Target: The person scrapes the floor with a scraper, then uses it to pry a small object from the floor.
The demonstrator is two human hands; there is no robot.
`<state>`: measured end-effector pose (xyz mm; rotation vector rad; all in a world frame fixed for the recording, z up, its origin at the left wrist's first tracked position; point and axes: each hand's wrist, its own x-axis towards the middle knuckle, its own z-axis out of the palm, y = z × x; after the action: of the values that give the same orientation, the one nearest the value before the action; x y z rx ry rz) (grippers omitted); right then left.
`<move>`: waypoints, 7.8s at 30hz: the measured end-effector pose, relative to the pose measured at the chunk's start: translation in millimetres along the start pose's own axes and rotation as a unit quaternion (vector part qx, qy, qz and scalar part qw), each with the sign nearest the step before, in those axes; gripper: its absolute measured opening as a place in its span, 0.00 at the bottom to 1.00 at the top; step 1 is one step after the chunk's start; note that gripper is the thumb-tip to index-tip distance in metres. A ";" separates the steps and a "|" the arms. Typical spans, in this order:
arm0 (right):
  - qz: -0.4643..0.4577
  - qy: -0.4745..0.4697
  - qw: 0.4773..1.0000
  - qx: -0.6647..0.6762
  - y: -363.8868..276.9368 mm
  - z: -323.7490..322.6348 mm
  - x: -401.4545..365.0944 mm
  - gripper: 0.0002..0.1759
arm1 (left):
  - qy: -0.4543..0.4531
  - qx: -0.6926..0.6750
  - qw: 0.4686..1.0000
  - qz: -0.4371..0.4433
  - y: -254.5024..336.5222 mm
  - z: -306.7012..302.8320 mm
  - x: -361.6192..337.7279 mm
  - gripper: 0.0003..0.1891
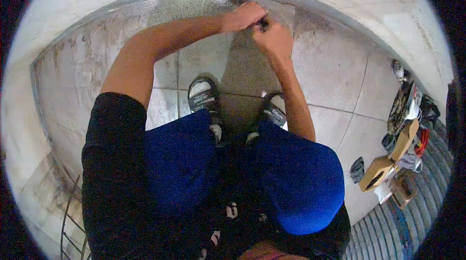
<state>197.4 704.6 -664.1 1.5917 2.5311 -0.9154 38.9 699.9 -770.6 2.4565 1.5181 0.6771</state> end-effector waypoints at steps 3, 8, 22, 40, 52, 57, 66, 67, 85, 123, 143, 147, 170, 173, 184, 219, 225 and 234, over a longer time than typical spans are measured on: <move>0.012 0.031 0.999 0.008 10.1 0.7 -10.0 0.20 | -0.117 0.019 0.991 -0.066 12.5 16.7 19.7 0.11; 0.012 0.038 0.999 -0.001 33.4 4.0 -16.9 0.21 | -0.132 0.049 0.982 -0.125 30.3 36.6 26.6 0.09; 0.005 0.067 0.998 0.013 51.3 -1.6 -24.2 0.22 | -0.198 0.020 0.978 -0.056 40.0 34.7 45.2 0.11; 0.002 0.106 0.993 0.042 103.2 -8.7 -50.6 0.24 | -0.175 0.082 0.979 -0.062 81.7 54.9 63.1 0.22; -0.010 0.016 0.998 -0.061 110.0 -8.1 -27.1 0.21 | -0.240 0.015 0.964 -0.115 63.6 44.2 84.2 0.22; -0.036 0.084 0.996 -0.014 128.1 -5.9 -47.2 0.18 | -0.255 0.044 0.962 -0.092 88.7 22.7 98.2 0.13; -0.012 0.079 0.997 0.021 108.0 -13.2 -37.7 0.14 | -0.214 0.090 0.972 -0.049 97.1 28.9 96.8 0.10; -0.008 0.071 0.997 0.015 103.1 -15.2 -33.0 0.13 | -0.199 0.077 0.975 -0.053 87.6 37.1 94.9 0.12; -0.016 0.090 0.995 0.047 81.4 -38.1 6.8 0.17 | -0.137 -0.084 0.976 -0.144 41.5 42.3 94.2 0.07; -0.003 0.090 0.996 0.011 90.1 -31.6 22.9 0.17 | -0.094 -0.064 0.992 -0.059 35.4 46.7 98.4 0.12; 0.011 0.054 0.997 0.054 89.2 -45.3 17.7 0.18 | -0.145 0.022 0.982 -0.117 41.9 45.8 106.0 0.08; 0.000 0.046 0.997 0.061 84.3 -62.2 35.9 0.19 | -0.194 -0.018 0.974 -0.113 44.0 6.6 130.0 0.08; 0.086 0.009 0.996 0.038 103.7 -34.0 -61.5 0.15 | -0.197 -0.059 0.978 -0.041 104.0 58.6 73.6 0.11; 0.074 0.016 0.996 0.051 105.5 -35.3 -59.0 0.15 | -0.190 -0.093 0.975 -0.066 108.8 59.9 73.0 0.09; 0.108 0.000 0.992 0.069 100.1 -40.9 -57.5 0.16 | -0.213 -0.080 0.971 -0.072 111.5 54.3 80.6 0.09; 0.070 -0.010 0.997 -0.007 105.0 -36.7 -63.3 0.18 | -0.096 -0.175 0.976 -0.083 106.2 83.2 72.6 0.09; 0.029 0.030 0.999 -0.005 104.3 -45.7 -31.0 0.20 | -0.114 -0.142 0.978 -0.102 85.6 61.0 100.8 0.08; 0.028 0.028 0.999 0.017 99.3 -39.8 -33.0 0.21 | -0.140 -0.148 0.969 -0.139 92.0 66.7 82.6 0.10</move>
<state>306.9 727.6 -667.3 1.7138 2.5055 -0.9246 174.7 735.7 -771.1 1.9752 1.4872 0.4450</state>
